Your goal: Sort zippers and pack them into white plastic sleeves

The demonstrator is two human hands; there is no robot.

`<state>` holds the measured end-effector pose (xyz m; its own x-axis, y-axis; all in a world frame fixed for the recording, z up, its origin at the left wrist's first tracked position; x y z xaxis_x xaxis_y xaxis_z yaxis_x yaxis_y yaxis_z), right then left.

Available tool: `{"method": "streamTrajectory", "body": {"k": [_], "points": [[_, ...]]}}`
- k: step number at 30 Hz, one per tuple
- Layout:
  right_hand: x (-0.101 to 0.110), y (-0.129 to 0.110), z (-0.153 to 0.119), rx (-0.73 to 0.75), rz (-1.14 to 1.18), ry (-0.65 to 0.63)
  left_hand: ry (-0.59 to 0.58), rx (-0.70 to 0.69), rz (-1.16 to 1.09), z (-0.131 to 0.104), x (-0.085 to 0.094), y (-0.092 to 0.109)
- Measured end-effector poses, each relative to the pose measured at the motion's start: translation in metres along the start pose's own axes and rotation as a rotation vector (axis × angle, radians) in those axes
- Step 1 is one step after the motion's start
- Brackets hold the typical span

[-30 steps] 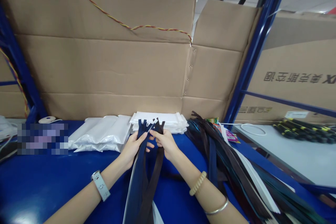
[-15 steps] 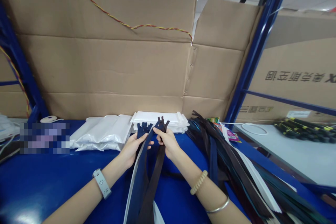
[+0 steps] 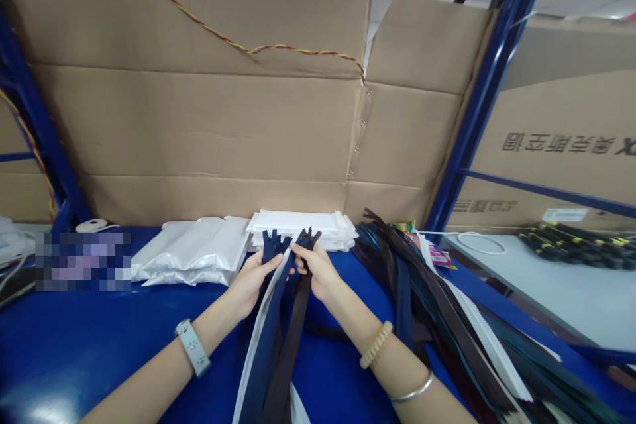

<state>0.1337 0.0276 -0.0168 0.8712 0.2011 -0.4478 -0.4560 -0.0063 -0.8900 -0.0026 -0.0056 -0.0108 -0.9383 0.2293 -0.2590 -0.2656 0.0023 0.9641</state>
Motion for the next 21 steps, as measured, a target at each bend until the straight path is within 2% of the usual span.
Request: {"method": "streamTrajectory", "body": {"k": [5, 8, 11, 15, 19, 21], "points": [[0.000, 0.004, 0.002, 0.009, -0.012, 0.009, -0.003, -0.016, -0.023, 0.001, 0.001, -0.004], [0.005, 0.000, 0.004, 0.075, -0.027, 0.140, 0.052, -0.005, -0.073, 0.004, 0.005, -0.007], [0.012, -0.008, 0.006, 0.122, 0.062, 0.247, 0.098, -0.008, -0.105, 0.006, 0.008, -0.007], [0.010, -0.017, 0.007, 0.077, 0.183, 0.099, 0.083, -0.033, -0.083, 0.005, 0.006, -0.004], [-0.002, -0.018, -0.002, 0.071, -0.008, -0.088, 0.066, -0.064, -0.066, 0.004, 0.003, 0.000], [-0.008, -0.016, -0.006, 0.065, -0.109, -0.130, 0.059, -0.092, -0.068, 0.003, 0.002, 0.001]]}}
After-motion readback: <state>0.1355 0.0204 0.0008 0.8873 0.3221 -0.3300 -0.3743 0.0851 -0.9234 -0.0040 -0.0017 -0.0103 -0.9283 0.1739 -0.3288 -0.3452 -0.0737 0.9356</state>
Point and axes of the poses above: each hand's wrist, its own z-axis towards the middle knuckle, its own x-axis out of the back of the hand, y = z × x, the point moved 2 cm from there along z, towards the middle knuckle, and after that the axes turned 6 degrees about z, right-handed, at the moved point
